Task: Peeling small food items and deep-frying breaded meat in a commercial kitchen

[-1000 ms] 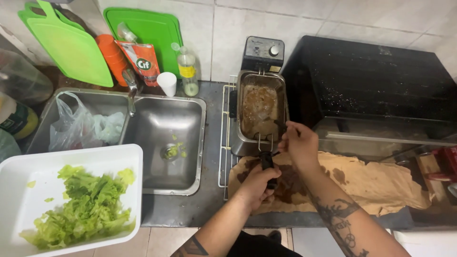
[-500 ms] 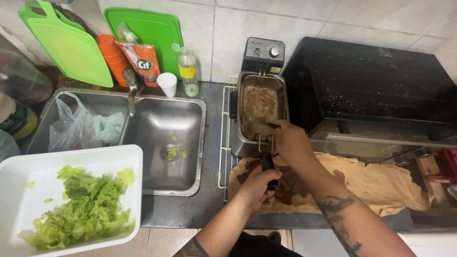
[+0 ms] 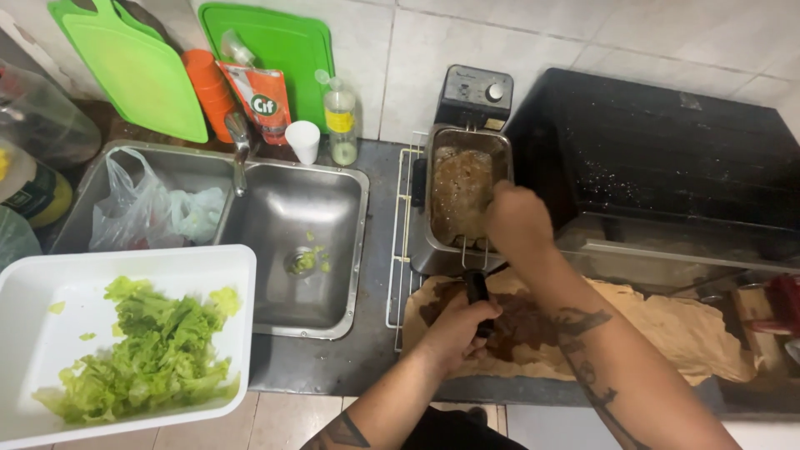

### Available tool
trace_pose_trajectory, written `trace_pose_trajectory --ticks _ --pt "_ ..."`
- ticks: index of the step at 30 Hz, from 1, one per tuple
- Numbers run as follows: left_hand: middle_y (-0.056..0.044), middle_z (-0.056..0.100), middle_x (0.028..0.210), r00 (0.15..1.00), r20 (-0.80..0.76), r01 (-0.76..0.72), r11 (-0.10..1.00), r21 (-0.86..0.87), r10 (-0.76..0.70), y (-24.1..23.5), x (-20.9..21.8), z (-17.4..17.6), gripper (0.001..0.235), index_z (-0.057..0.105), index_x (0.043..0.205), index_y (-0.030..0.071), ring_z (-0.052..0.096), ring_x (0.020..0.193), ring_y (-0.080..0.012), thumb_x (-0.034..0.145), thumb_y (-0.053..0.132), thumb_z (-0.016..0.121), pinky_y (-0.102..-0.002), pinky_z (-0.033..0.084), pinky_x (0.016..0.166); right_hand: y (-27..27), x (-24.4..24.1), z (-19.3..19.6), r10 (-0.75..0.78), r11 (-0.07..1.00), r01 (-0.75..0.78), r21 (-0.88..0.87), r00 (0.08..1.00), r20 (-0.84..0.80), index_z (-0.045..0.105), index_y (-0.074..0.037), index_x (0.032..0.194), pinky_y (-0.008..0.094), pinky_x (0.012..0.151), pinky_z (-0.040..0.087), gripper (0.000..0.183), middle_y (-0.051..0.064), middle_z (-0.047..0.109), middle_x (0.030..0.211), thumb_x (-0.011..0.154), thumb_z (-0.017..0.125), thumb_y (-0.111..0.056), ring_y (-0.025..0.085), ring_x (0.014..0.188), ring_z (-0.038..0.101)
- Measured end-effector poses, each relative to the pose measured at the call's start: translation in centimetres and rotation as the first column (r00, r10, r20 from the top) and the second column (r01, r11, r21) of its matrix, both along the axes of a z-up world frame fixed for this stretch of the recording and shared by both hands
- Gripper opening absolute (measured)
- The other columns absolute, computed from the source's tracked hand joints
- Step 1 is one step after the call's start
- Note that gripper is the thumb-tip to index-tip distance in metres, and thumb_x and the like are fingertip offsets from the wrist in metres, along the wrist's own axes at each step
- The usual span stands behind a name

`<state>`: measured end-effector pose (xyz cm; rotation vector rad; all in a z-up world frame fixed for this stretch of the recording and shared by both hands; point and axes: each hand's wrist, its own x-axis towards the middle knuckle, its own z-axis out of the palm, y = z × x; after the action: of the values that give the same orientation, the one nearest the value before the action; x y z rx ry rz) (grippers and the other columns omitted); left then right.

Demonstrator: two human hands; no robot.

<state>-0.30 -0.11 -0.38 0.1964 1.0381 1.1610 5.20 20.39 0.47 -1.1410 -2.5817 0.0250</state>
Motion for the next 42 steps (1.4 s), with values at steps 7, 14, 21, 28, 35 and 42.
trace_pose_trajectory --ticks 7,14,21,28,35,42 --pt "-0.002 0.044 0.079 0.999 -0.034 0.026 0.998 0.049 -0.025 -0.7 -0.8 1.7 0.032 0.061 0.11 0.01 0.046 0.062 -0.0131 0.087 0.028 0.074 -0.027 0.043 0.051 3.6 0.4 -2.0 0.003 0.998 0.005 0.069 0.992 -0.125 0.068 0.007 0.083 0.038 0.04 0.052 0.016 0.018 0.059 0.057 0.092 0.056 0.0 0.03 0.051 0.065" --pt "-0.003 0.061 0.107 0.987 -0.067 0.129 0.969 -0.213 -0.146 0.8 0.1 1.9 0.032 0.061 0.116 0.028 0.05 0.078 -0.0174 0.086 0.035 0.061 -0.028 0.038 0.06 4.8 -0.9 -1.6 0.052 0.993 -0.034 0.114 0.985 -0.162 0.067 0.011 0.11 0.055 0.053 0.053 0.027 0.028 0.068 0.082 0.089 0.049 0.009 0.049 0.069 0.066" --pt "-0.005 0.055 0.1 0.998 0.025 0.056 0.979 -0.198 -0.052 0.4 -0.2 1.8 0.037 0.058 0.121 0.023 0.044 0.065 -0.0153 0.086 0.032 0.067 -0.027 0.035 0.051 2.4 0.6 1.1 0.012 1.0 -0.01 0.016 0.995 -0.1 0.055 0.004 0.08 0.053 0.039 0.041 0.011 0.024 0.059 0.062 0.082 0.045 0.009 0.047 0.05 0.057" --pt "-0.005 0.044 0.081 0.995 0.065 -0.074 0.997 0.022 0.072 0.5 -0.2 0.4 0.047 0.059 0.123 0.004 0.045 0.055 -0.0133 0.088 0.03 0.076 -0.031 0.048 0.047 -1.3 4.0 1.7 0.047 0.994 -0.028 0.109 0.983 -0.175 0.072 0.006 0.118 0.03 0.06 0.057 0.022 0.017 0.071 0.08 0.1 0.067 -0.004 0.025 0.071 0.071" --pt "-0.014 0.056 0.094 0.987 0.041 -0.156 0.988 0.017 0.155 2.8 0.2 -1.9 0.04 0.063 0.112 0.002 0.037 0.036 -0.0089 0.094 0.036 0.073 -0.032 0.052 0.038 -5.5 10.8 -1.9 -0.028 0.975 0.073 0.21 0.977 -0.211 0.068 -0.007 0.136 0.033 0.081 0.061 0.048 0.008 0.074 0.093 0.088 0.073 0.0 0.023 0.087 0.073" --pt "-0.01 0.056 0.046 0.952 -0.305 -0.099 0.972 -0.211 0.031 3.4 -0.5 0.0 0.052 0.06 0.065 0.012 0.063 0.041 -0.0258 0.092 0.057 0.061 -0.032 0.051 0.048 -12.0 17.3 -5.2 -0.057 0.97 0.174 0.171 0.843 -0.535 0.074 -0.006 0.128 0.039 0.074 0.058 0.032 0.009 0.076 0.09 0.097 0.063 -0.003 0.029 0.082 0.073"
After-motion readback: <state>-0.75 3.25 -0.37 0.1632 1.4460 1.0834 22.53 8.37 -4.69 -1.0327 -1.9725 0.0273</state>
